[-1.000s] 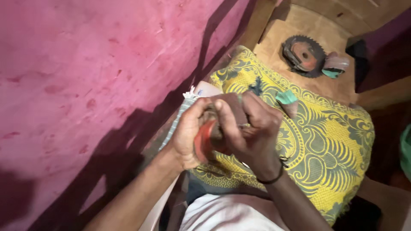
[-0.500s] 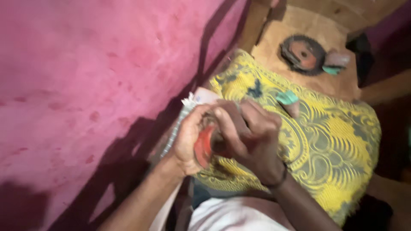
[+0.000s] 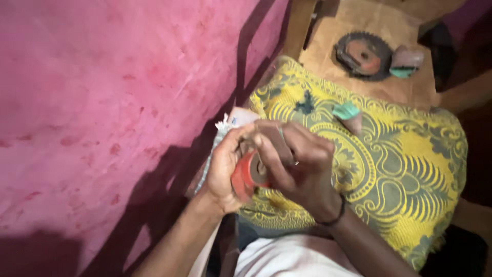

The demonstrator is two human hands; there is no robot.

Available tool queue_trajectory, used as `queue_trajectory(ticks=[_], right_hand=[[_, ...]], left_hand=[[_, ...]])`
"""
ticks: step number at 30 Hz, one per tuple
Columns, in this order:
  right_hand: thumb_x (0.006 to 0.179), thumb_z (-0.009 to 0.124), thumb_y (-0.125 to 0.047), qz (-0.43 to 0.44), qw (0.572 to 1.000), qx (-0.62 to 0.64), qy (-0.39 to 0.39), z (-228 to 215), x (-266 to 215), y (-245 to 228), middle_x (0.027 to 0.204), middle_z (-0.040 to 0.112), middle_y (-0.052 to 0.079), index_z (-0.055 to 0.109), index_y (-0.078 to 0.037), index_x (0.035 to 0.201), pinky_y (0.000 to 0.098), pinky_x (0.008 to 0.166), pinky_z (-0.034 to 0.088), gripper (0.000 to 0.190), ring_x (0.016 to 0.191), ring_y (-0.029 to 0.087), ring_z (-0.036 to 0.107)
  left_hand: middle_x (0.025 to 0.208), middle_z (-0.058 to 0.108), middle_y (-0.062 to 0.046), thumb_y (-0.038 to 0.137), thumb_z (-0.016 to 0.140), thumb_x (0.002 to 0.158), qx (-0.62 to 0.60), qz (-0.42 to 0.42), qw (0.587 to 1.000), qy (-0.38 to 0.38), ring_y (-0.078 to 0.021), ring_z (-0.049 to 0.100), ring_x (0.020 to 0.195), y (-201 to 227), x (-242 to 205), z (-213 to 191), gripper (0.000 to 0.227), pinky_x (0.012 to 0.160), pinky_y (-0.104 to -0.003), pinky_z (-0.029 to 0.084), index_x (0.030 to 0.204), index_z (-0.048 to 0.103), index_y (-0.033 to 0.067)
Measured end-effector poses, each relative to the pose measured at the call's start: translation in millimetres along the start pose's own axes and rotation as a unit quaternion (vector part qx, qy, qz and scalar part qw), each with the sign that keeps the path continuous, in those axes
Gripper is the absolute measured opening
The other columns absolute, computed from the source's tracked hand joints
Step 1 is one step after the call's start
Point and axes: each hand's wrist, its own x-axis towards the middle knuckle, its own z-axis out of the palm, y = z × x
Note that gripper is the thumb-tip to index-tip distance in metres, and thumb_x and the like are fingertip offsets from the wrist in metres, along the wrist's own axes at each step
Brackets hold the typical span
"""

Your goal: The person rubs a small circular blade with a piece of cloth and a green sandpaper-like material, then scrapes small debris from a separate circular saw blade component.

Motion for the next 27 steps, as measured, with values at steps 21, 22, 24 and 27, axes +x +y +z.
queue_trajectory(ticks=[21,22,24,27], right_hand=[[0.11,0.063,-0.018,0.36,0.879,0.295,0.102,-30,-36,70,0.087,0.07,0.004,0.071,0.001,0.109,0.0232,0.068,0.049,0.022,0.072,0.008,0.061],[0.11,0.062,-0.018,0.357,0.887,0.278,0.092,-30,-34,69,0.087,0.07,0.004,0.072,0.002,0.109,0.0228,0.069,0.049,0.022,0.072,0.008,0.061],[0.109,0.063,-0.017,0.365,0.87,0.317,0.101,-31,-30,65,0.089,0.07,0.003,0.071,0.002,0.109,0.0222,0.069,0.05,0.02,0.074,0.007,0.062],[0.107,0.064,-0.016,0.373,0.858,0.341,0.094,-30,-27,59,0.089,0.071,0.003,0.07,0.002,0.108,0.0221,0.069,0.053,0.02,0.074,0.006,0.064]], left_hand=[[0.153,0.048,-0.025,0.054,0.036,0.108,0.018,-0.011,0.999,-0.046,-0.0445,0.052,0.137,4,-2,22,0.078,0.108,-0.061,0.05,0.161,0.032,-0.0029],[0.154,0.048,-0.025,0.055,0.036,0.108,0.015,-0.011,0.999,-0.05,-0.0445,0.052,0.137,4,-2,22,0.079,0.108,-0.061,0.05,0.161,0.032,-0.0035],[0.154,0.048,-0.025,0.056,0.037,0.108,0.015,-0.009,0.998,-0.057,-0.0442,0.052,0.137,5,-4,22,0.08,0.108,-0.061,0.05,0.161,0.032,-0.0044],[0.153,0.049,-0.025,0.055,0.037,0.108,0.027,-0.006,0.998,-0.057,-0.0431,0.052,0.137,5,-3,23,0.08,0.108,-0.058,0.051,0.16,0.034,-0.0053]])
